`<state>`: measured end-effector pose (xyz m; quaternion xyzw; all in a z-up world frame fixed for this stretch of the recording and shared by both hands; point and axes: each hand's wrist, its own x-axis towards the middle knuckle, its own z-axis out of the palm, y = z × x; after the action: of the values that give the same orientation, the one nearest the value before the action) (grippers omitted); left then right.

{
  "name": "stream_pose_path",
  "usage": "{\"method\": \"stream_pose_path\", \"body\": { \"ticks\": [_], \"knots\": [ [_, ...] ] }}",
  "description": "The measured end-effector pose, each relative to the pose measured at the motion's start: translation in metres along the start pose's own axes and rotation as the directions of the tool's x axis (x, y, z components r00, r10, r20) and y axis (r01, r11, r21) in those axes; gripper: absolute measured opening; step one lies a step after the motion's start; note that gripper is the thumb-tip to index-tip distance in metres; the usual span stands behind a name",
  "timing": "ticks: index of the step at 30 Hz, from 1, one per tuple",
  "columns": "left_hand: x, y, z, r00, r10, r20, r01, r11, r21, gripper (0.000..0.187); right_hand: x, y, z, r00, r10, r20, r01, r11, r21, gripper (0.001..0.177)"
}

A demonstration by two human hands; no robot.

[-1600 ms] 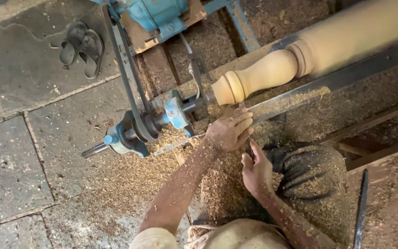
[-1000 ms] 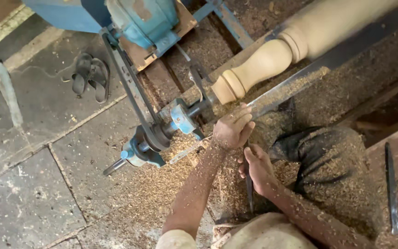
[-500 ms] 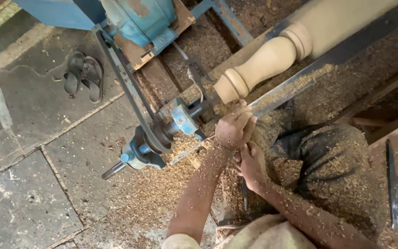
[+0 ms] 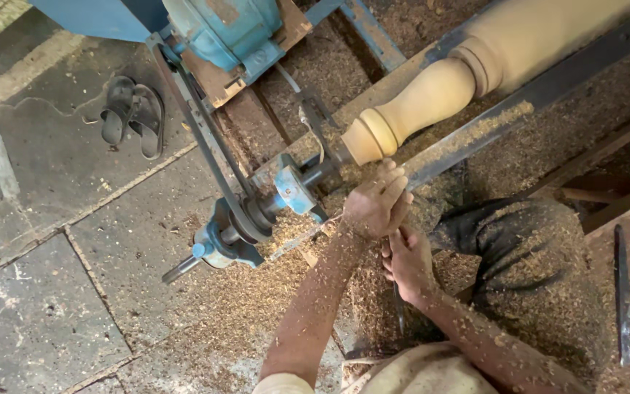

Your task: The person shapes a rotating wooden spindle on a lathe using a chisel, then smooths the surface with sandpaper. The task involves carving decorative grooves and refining the spindle's profile.

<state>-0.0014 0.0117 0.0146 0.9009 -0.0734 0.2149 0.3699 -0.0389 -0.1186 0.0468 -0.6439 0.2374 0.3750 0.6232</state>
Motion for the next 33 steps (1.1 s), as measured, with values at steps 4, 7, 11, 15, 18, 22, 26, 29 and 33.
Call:
{"method": "stream_pose_path", "body": {
  "ticks": [4, 7, 11, 15, 18, 22, 26, 29, 33],
  "knots": [
    [-0.001, 0.001, -0.002, 1.0, -0.009, 0.01, 0.008, 0.999, 0.037, 0.036, 0.0, -0.003, -0.002, 0.999, 0.034, -0.011, -0.034, 0.999, 0.039, 0.024],
    [-0.002, -0.003, 0.001, 0.999, 0.028, 0.025, -0.03, 0.998, 0.051, 0.038, -0.002, -0.008, -0.006, 0.998, 0.064, -0.003, -0.064, 0.997, 0.035, 0.026],
    [-0.004, -0.007, 0.01, 0.999, 0.03, 0.033, -0.032, 0.998, 0.057, 0.039, -0.004, -0.014, -0.014, 0.997, 0.072, 0.015, -0.072, 0.997, -0.022, 0.029],
    [-0.006, -0.009, 0.012, 0.994, 0.05, 0.1, -0.062, 0.99, 0.125, 0.044, -0.003, -0.018, -0.02, 0.995, 0.091, 0.031, -0.089, 0.994, -0.061, 0.029],
    [-0.005, -0.008, 0.01, 0.991, 0.045, 0.125, -0.059, 0.993, 0.105, 0.046, 0.0, -0.018, -0.024, 0.996, 0.072, 0.05, -0.069, 0.996, -0.05, 0.027],
    [-0.002, -0.003, 0.007, 0.993, 0.012, 0.12, -0.026, 0.993, 0.116, 0.048, 0.005, -0.019, -0.034, 0.993, 0.09, 0.072, -0.086, 0.995, -0.059, 0.026],
    [-0.001, -0.002, 0.004, 0.993, 0.071, 0.097, -0.08, 0.992, 0.098, 0.05, 0.008, -0.018, -0.042, 0.992, 0.095, 0.088, -0.089, 0.994, -0.068, 0.026],
    [0.003, -0.002, 0.004, 0.989, 0.102, 0.103, -0.113, 0.988, 0.104, 0.053, 0.011, -0.022, -0.048, 0.991, 0.096, 0.093, -0.087, 0.992, -0.094, 0.025],
    [0.004, 0.0, 0.001, 0.986, 0.117, 0.122, -0.134, 0.98, 0.15, 0.06, 0.014, -0.026, -0.056, 0.987, 0.094, 0.128, -0.073, 0.985, -0.158, 0.026]
  ]
}}
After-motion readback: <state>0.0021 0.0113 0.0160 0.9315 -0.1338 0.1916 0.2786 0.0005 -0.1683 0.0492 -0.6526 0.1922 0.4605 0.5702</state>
